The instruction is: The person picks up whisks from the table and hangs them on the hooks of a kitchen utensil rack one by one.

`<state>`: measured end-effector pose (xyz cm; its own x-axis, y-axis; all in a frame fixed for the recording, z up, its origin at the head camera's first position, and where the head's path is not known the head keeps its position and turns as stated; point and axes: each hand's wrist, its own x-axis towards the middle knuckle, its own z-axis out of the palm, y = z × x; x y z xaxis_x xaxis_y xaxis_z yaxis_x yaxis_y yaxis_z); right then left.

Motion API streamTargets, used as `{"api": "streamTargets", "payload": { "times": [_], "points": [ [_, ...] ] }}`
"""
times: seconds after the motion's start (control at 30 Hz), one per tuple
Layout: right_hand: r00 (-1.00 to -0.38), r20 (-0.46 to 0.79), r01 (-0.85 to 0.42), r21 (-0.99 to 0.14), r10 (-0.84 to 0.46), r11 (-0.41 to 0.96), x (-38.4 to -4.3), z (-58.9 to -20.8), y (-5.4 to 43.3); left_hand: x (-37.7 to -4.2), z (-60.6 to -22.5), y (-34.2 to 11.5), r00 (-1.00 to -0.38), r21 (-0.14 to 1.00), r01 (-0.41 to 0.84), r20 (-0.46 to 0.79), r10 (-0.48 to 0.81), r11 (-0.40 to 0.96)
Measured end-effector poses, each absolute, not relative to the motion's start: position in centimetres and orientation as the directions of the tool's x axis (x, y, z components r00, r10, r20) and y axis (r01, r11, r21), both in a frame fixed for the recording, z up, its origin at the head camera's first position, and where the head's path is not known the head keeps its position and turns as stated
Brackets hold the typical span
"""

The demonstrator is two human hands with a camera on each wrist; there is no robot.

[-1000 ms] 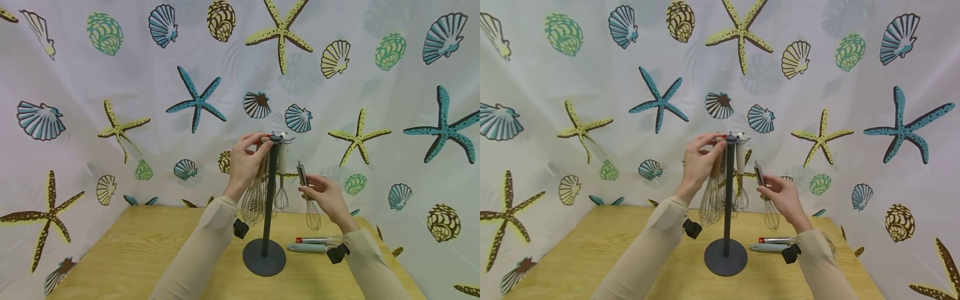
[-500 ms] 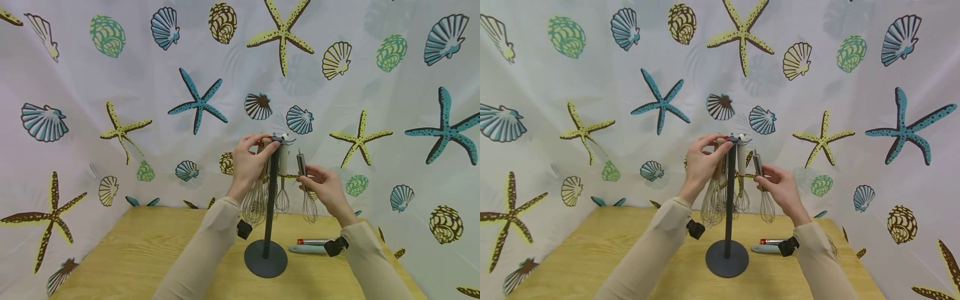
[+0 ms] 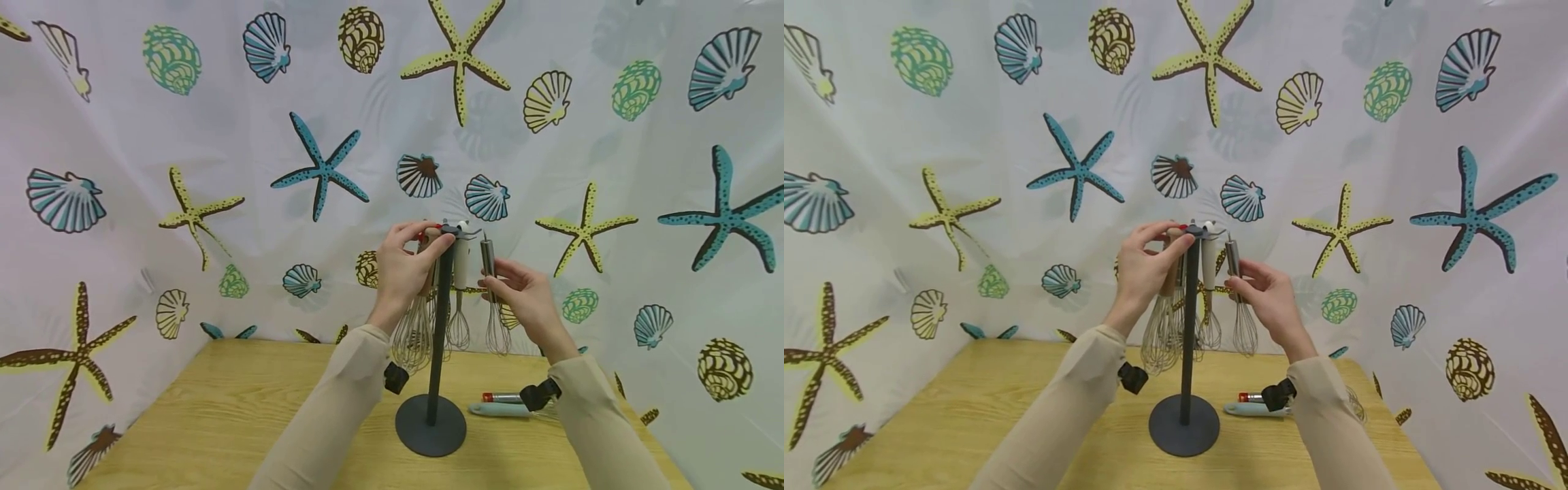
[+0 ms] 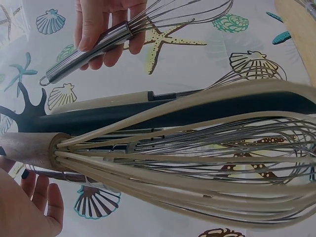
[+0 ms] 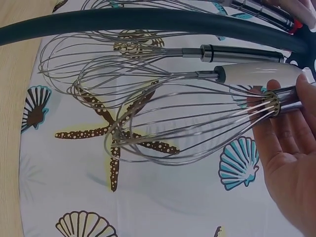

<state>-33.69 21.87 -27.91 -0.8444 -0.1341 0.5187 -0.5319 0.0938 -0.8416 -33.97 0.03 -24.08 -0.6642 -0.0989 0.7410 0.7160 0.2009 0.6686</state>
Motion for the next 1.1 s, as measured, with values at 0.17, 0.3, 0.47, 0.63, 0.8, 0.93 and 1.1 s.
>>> {"api": "streamTargets", "payload": {
  "times": [0.17, 0.3, 0.47, 0.63, 0.8, 0.93, 1.1],
  "points": [
    [-0.845, 0.518, -0.530, -0.844, -0.134, 0.079, -33.5, -27.6, 21.5, -33.9, -24.2, 0.0, -0.666, 0.671, 0.713, 0.739, -0.103, 0.201],
    [-0.841, 0.524, -0.535, -0.843, -0.138, 0.058, -33.5, -27.4, 21.3, -33.8, -24.3, 0.0, -0.669, 0.674, 0.710, 0.736, -0.105, 0.202],
    [-0.843, 0.517, -0.530, -0.846, -0.146, 0.065, -33.7, -27.3, 21.1, -33.8, -24.3, 0.0, -0.674, 0.681, 0.704, 0.730, -0.113, 0.202],
    [-0.844, 0.513, -0.527, -0.848, -0.154, 0.064, -33.9, -27.3, 20.7, -33.8, -24.2, 0.0, -0.677, 0.684, 0.703, 0.728, -0.108, 0.198],
    [-0.843, 0.512, -0.527, -0.847, -0.161, 0.067, -33.9, -27.4, 20.3, -33.8, -24.2, 0.0, -0.678, 0.684, 0.703, 0.727, -0.105, 0.196],
    [-0.837, 0.518, -0.538, -0.838, -0.174, 0.093, -33.9, -27.6, 20.1, -33.8, -24.1, 0.0, -0.675, 0.680, 0.706, 0.730, -0.104, 0.196],
    [-0.827, 0.528, -0.551, -0.829, -0.193, 0.093, -34.0, -27.7, 20.0, -33.7, -24.1, 0.0, -0.675, 0.681, 0.705, 0.730, -0.105, 0.198]
  ]
}}
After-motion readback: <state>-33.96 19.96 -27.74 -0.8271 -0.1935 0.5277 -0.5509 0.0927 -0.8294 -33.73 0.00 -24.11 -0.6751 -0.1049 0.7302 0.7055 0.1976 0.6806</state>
